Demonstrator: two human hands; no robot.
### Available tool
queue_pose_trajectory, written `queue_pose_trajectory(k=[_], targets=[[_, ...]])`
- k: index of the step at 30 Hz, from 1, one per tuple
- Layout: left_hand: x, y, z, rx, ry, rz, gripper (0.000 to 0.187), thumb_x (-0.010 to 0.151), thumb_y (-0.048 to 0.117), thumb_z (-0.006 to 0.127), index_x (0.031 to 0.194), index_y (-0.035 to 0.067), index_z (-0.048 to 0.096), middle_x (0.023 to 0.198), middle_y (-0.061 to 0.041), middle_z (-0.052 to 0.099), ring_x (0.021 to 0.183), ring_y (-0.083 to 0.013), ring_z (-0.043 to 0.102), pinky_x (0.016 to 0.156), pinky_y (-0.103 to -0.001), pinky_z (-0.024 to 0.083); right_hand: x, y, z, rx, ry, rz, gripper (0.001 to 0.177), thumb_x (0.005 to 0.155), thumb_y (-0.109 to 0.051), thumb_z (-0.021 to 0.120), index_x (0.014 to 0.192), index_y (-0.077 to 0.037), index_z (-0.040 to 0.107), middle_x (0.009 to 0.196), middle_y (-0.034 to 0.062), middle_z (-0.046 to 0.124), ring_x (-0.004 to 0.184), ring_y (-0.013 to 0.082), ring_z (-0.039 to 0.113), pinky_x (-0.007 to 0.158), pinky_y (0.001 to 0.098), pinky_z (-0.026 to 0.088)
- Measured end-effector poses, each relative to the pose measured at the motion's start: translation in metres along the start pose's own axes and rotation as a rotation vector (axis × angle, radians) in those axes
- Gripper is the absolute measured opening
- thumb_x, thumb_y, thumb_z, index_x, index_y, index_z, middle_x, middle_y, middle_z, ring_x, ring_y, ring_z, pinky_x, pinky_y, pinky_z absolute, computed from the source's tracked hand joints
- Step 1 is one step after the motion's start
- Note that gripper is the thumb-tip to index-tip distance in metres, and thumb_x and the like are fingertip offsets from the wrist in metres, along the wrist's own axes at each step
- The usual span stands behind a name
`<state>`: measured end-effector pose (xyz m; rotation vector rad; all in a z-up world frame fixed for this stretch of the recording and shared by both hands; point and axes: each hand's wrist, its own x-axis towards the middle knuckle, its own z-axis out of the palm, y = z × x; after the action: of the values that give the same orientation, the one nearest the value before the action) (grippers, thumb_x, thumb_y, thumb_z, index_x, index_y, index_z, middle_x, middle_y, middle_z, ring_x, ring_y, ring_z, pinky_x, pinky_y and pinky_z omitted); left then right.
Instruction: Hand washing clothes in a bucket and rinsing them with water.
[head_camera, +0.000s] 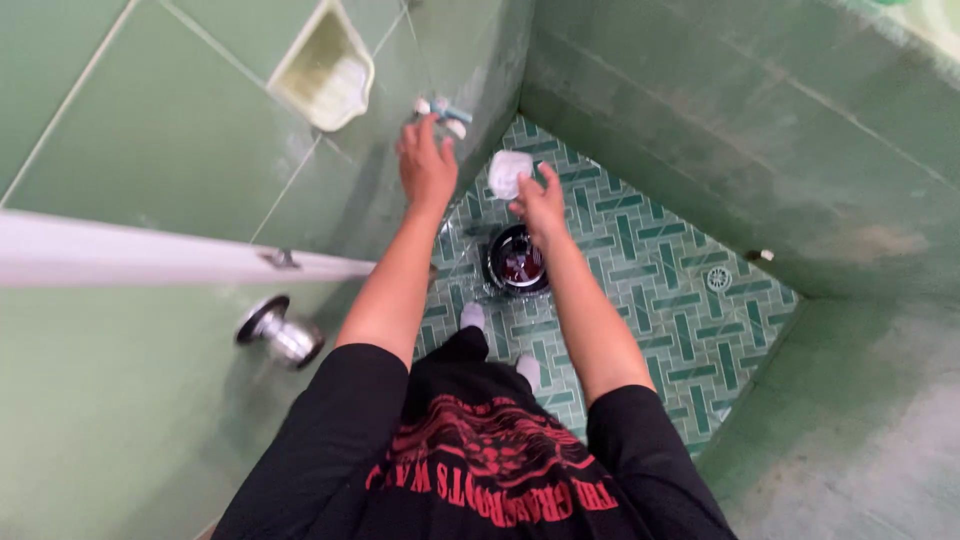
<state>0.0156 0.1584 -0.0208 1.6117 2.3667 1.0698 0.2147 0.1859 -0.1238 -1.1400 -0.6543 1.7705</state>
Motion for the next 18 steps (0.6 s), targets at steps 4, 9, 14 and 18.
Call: queue_pose_trajectory(k=[4,9,14,18], targets=[[0.043,-0.003,0.002,0.171,0.136,0.274,0.045,0.087,0.025,0.078,0.131,0.022,0.066,0.139,-0.012,0.058,0.126,-0.0339,0.051,0.103,-0.05,0.045,0.043,0.028,0.018,-0.042,0.034,0.061,0.075,0.094,-0.027,0.072,0.155,-0.019,0.028,0.123,0.0071,0.069,0.094,0.0174,0.067,0.067,0.0328,0.057],[0.077,-0.014,0.011,0.233,-0.096,0.4,0.035,0.09,0.03,0.076,0.123,0.019,0.074,0.127,-0.006,0.069,0.115,-0.0307,0.063,0.094,-0.05,0.049,0.081,0.044,0.046,0.025,0.03,0.111,0.078,0.092,-0.031,0.074,0.155,-0.019,0.029,0.127,0.0067,0.068,0.094,0.0167,0.063,0.068,0.0328,0.055],[0.079,-0.005,0.012,0.222,-0.121,0.306,0.029,0.091,0.03,0.077,0.117,0.018,0.076,0.12,-0.009,0.072,0.101,-0.0328,0.069,0.087,-0.048,0.053,0.085,0.055,0.065,0.066,0.04,0.16,0.078,0.091,-0.034,0.073,0.154,-0.019,0.03,0.128,0.004,0.067,0.096,0.0155,0.063,0.071,0.0345,0.056],[0.075,-0.009,0.02,0.197,0.006,0.328,0.028,0.087,0.028,0.077,0.113,0.019,0.077,0.119,-0.012,0.071,0.099,-0.0341,0.07,0.082,-0.046,0.055,0.094,0.053,0.067,0.103,0.032,0.153,0.076,0.092,-0.035,0.074,0.155,-0.019,0.032,0.127,0.0037,0.065,0.095,0.0146,0.06,0.074,0.0351,0.057]])
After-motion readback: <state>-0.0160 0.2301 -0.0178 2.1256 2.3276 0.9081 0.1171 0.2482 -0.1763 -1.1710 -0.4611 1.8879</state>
